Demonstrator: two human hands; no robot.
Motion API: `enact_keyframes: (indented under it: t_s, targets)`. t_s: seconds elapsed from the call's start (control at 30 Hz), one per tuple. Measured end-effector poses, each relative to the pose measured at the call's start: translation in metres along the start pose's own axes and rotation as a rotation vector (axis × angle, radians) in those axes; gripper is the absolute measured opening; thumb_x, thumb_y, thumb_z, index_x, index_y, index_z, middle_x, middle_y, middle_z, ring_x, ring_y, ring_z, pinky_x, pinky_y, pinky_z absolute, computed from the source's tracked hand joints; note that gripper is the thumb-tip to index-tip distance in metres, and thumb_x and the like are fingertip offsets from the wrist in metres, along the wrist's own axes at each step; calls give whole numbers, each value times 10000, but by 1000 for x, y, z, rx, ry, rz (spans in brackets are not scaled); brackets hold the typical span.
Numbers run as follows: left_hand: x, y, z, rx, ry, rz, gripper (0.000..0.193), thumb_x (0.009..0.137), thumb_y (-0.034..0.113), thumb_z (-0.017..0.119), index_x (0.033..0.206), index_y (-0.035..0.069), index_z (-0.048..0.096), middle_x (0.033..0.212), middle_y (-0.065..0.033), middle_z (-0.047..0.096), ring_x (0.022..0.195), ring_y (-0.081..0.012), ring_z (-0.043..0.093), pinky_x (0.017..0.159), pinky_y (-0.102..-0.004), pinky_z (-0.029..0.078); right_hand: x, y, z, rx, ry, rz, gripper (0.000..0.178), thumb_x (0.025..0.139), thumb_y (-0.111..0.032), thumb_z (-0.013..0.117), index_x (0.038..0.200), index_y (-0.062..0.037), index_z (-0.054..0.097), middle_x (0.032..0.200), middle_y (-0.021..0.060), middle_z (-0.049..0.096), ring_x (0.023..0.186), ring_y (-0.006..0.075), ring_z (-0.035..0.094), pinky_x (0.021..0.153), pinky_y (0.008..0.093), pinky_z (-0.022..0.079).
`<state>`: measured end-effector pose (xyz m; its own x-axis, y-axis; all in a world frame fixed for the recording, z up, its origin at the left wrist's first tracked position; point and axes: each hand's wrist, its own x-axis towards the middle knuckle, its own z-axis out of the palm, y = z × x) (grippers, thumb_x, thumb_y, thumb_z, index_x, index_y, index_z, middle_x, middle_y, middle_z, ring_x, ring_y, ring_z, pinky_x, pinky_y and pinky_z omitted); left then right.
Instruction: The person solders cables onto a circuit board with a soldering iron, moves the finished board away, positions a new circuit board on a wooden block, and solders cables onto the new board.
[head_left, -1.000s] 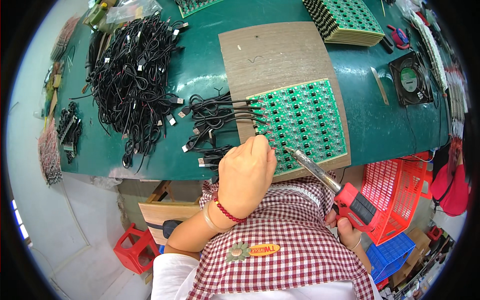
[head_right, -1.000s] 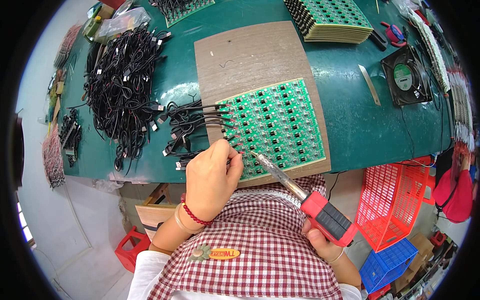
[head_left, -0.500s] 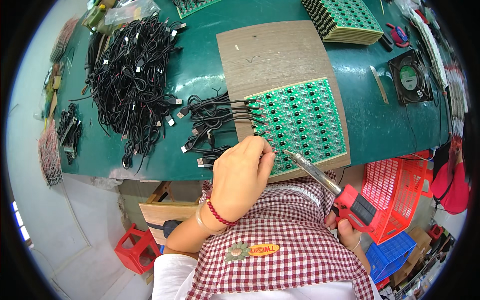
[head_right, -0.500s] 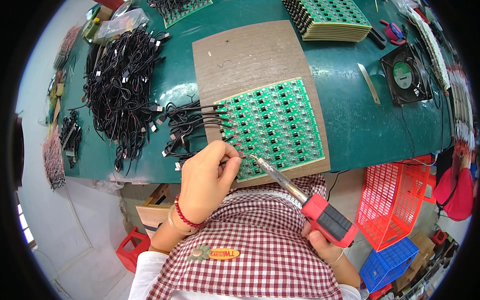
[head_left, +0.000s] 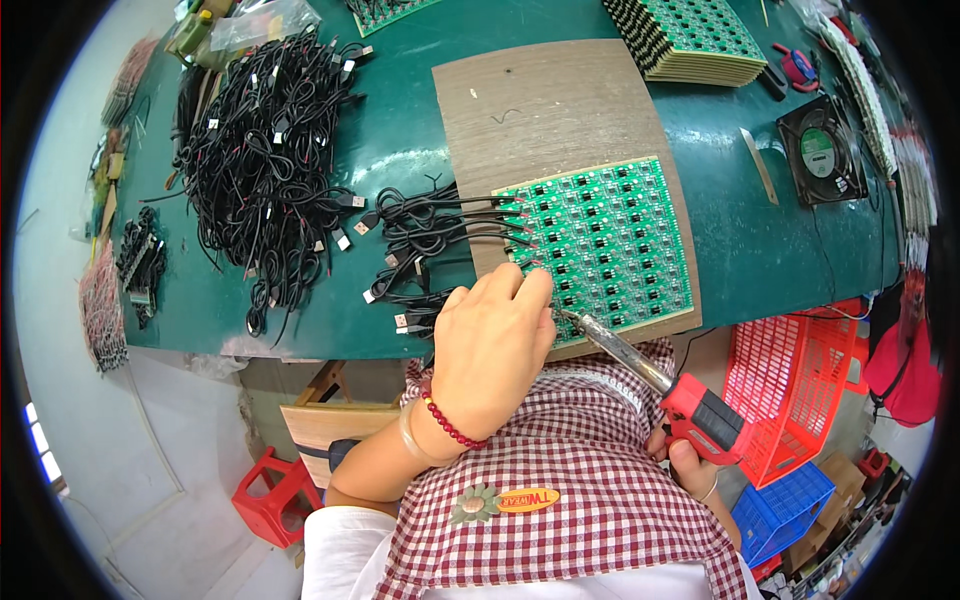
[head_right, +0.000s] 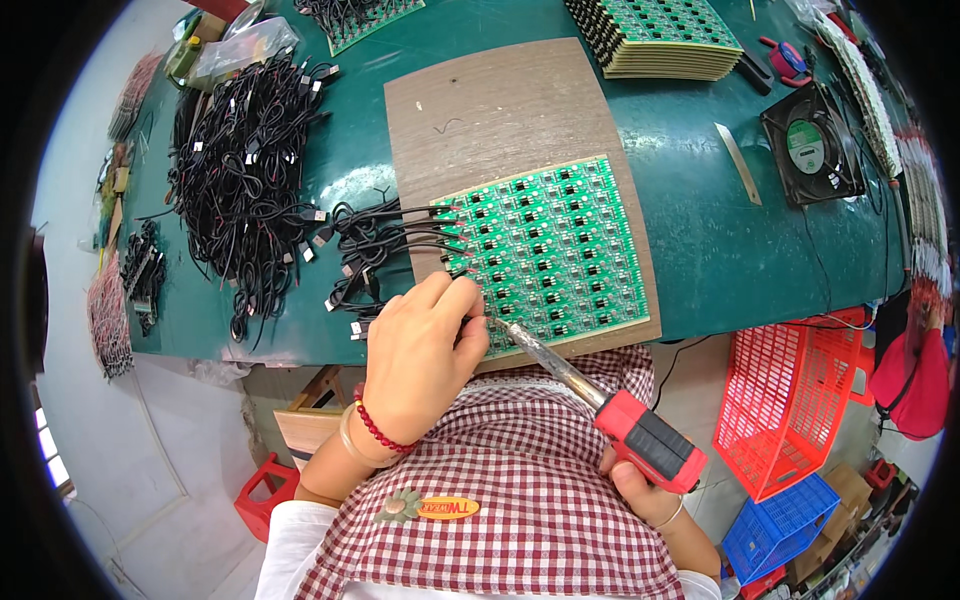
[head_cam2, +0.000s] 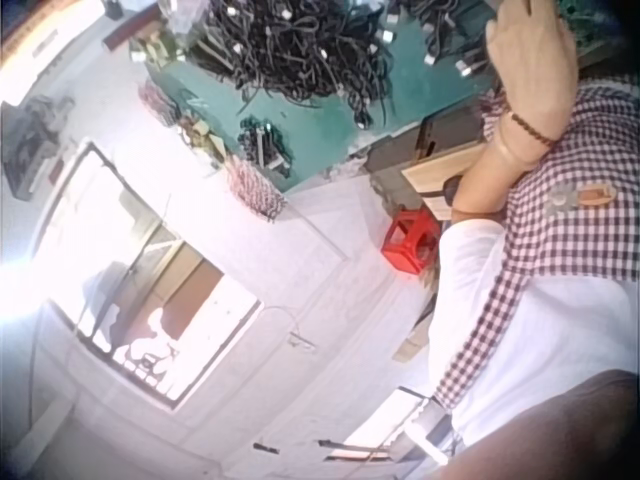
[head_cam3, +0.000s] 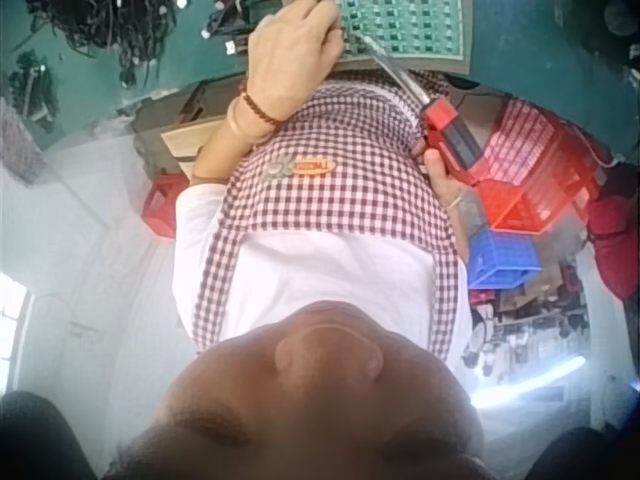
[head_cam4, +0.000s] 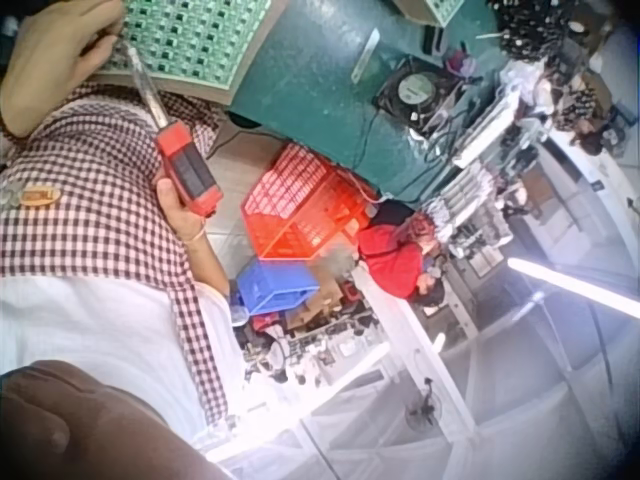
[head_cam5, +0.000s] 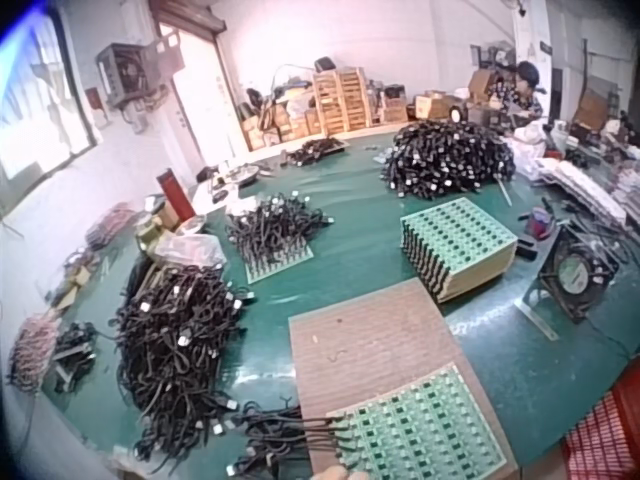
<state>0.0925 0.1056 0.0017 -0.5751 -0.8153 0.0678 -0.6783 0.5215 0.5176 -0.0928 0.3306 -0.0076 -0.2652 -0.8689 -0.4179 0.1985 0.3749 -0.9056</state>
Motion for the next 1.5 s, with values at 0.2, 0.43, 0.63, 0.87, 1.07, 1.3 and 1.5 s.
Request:
enact_keyframes:
  t_s: [0.2,0.43,0.63,0.87,1.07,1.3,1.5]
  targets:
    - [1,0,1,8,-24,0,134,737,59,645,787,81,523,742,-73,533,672,-287,558,588,-390,427,2,5,-4,-89,-25,-16,289,836,-224,678,959,33,628,747,96,642,687,172,611,649,308,503]
    - [0,1,-2,24,-104,-11,141,764,84,636,851,77,525,786,-78,527,785,-252,584,659,-386,420,-4,0,-4,-30,-8,-5,302,864,-240,636,979,40,620,809,100,647,694,169,608,654,307,505]
    - [2,0,0,10,-68,5,129,751,68,634,823,78,527,765,-77,526,742,-268,572,626,-392,422,-1,2,-3,-56,-19,-34,326,890,-272,616,987,39,611,812,94,641,716,159,599,656,301,497]
    - [-2,1,-1,88,30,33,123,743,76,650,795,97,541,752,-46,507,735,-243,551,646,-360,393,10,-2,8,-80,130,-98,672,870,-538,583,1187,40,451,669,127,599,530,156,519,479,273,405]
    - [15,-38,-33,32,281,12,139,756,53,660,892,58,630,880,-88,586,817,-263,577,713,-381,429,23,-11,8,-27,174,-270,557,921,-461,524,1166,31,436,589,85,504,474,134,451,469,268,421]
    - [15,-143,-94,273,605,-621,182,911,173,624,869,-4,631,758,-73,627,625,-152,554,583,-304,448,27,-15,7,-16,194,-331,481,949,-408,488,1150,25,427,602,72,493,477,123,444,468,270,423]
    - [38,-153,-75,-173,794,-171,177,961,148,570,984,-2,660,972,-26,632,751,-108,538,678,-252,445,33,-19,16,50,164,-307,543,919,-437,555,1153,43,457,655,94,556,520,130,476,506,273,451]
